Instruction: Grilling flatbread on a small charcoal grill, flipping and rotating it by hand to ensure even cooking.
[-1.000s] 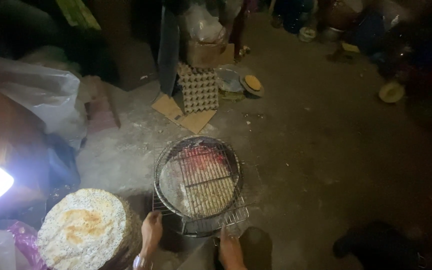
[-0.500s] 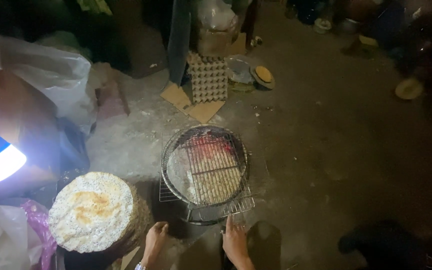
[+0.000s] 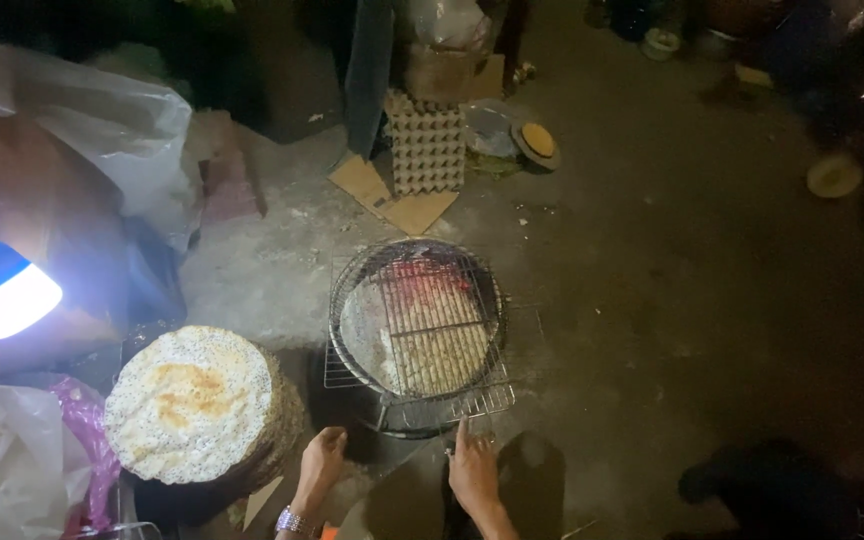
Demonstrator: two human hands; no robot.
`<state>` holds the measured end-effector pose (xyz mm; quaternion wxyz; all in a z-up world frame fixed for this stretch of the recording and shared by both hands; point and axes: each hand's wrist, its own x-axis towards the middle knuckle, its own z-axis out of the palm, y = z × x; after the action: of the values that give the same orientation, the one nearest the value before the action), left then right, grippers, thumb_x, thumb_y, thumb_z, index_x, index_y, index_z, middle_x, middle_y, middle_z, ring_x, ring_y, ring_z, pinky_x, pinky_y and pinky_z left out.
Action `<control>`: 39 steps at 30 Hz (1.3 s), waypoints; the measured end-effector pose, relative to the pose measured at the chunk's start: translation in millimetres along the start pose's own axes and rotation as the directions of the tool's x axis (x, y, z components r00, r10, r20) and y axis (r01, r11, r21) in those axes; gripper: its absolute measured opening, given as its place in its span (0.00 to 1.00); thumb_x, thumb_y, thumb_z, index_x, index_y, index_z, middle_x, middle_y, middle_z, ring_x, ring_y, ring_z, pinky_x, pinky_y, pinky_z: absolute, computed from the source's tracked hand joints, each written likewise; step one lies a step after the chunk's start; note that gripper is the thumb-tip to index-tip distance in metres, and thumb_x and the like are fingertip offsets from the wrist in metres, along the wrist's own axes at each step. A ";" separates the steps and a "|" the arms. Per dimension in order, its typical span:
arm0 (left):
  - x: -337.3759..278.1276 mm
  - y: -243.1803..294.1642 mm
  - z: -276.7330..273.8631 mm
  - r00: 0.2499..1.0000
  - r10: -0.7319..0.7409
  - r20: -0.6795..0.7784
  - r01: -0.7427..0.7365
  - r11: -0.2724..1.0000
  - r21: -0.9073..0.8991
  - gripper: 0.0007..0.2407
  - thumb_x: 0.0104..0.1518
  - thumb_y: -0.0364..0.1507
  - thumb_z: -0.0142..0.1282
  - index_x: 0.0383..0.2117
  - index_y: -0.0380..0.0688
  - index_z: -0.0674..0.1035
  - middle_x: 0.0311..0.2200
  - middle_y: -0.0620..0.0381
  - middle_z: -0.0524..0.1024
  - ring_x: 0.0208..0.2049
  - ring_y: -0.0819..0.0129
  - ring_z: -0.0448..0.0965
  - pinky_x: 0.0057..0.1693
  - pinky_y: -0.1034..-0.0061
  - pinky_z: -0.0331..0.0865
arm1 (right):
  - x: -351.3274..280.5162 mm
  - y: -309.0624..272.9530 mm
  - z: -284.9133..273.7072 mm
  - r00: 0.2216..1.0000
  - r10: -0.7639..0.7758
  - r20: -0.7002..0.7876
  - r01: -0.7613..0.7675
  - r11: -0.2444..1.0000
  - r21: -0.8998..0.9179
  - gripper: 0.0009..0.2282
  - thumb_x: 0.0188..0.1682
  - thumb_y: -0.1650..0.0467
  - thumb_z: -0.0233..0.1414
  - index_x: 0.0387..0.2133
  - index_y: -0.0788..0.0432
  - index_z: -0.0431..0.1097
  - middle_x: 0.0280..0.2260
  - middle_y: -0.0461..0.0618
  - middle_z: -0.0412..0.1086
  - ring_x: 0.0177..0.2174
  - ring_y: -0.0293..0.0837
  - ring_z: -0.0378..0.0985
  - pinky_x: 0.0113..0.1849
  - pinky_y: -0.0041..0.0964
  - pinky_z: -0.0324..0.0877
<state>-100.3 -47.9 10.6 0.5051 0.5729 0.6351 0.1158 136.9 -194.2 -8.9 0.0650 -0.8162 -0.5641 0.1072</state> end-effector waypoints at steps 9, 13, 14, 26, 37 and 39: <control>-5.7 5.9 0.0 1.000 0.029 -0.001 -0.029 0.999 -0.022 0.13 0.57 0.33 0.48 0.44 0.44 0.79 0.46 0.52 0.79 0.48 0.60 0.79 0.54 0.70 0.71 | 1.6 1.3 7.4 0.994 0.083 0.075 -0.086 0.996 0.038 0.38 0.48 0.64 0.53 0.63 0.64 0.33 0.55 0.63 0.57 0.53 0.61 0.60 0.56 0.53 0.55; -0.3 1.0 4.3 1.000 -0.006 0.013 0.007 1.000 -0.018 0.13 0.56 0.32 0.48 0.43 0.44 0.80 0.45 0.53 0.80 0.47 0.62 0.79 0.52 0.73 0.71 | 1.2 0.7 8.7 0.999 0.041 -0.005 -0.041 0.999 0.026 0.37 0.46 0.66 0.55 0.62 0.67 0.36 0.46 0.59 0.68 0.47 0.56 0.69 0.57 0.53 0.54; 3.3 -3.1 6.5 1.000 0.012 0.012 -0.012 1.000 0.016 0.12 0.55 0.31 0.48 0.42 0.46 0.80 0.43 0.55 0.81 0.46 0.64 0.80 0.49 0.75 0.71 | 1.1 -0.1 9.0 0.999 0.037 -0.005 -0.037 0.999 0.037 0.37 0.46 0.67 0.54 0.62 0.68 0.36 0.45 0.59 0.69 0.46 0.56 0.70 0.57 0.53 0.54; 4.7 -5.0 11.9 0.998 0.043 0.047 -0.048 0.992 0.115 0.11 0.53 0.26 0.48 0.41 0.45 0.79 0.42 0.56 0.81 0.41 0.63 0.81 0.42 0.74 0.72 | 1.5 2.6 7.4 0.998 0.036 0.044 -0.037 0.999 0.036 0.35 0.49 0.66 0.51 0.62 0.69 0.34 0.51 0.63 0.62 0.47 0.57 0.68 0.53 0.50 0.60; 4.0 -1.4 15.9 0.999 -0.009 0.048 0.001 0.988 0.156 0.12 0.54 0.31 0.48 0.42 0.46 0.80 0.41 0.56 0.81 0.42 0.63 0.80 0.46 0.74 0.69 | 1.3 0.0 3.2 0.999 0.032 0.016 -0.033 0.998 0.046 0.36 0.47 0.69 0.52 0.63 0.66 0.33 0.48 0.59 0.64 0.48 0.54 0.65 0.55 0.47 0.59; 2.9 -1.9 16.1 0.999 0.008 0.044 -0.014 0.989 0.144 0.12 0.54 0.31 0.49 0.41 0.46 0.80 0.39 0.56 0.82 0.41 0.64 0.81 0.45 0.74 0.70 | 0.7 0.2 2.9 0.995 0.075 0.070 -0.078 0.996 0.038 0.36 0.49 0.67 0.51 0.63 0.64 0.33 0.54 0.61 0.60 0.54 0.56 0.61 0.58 0.47 0.54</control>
<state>-88.5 -52.9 0.3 0.4753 0.6137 0.6276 0.0597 136.6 -193.7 -11.9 0.0583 -0.8315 -0.5321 0.1489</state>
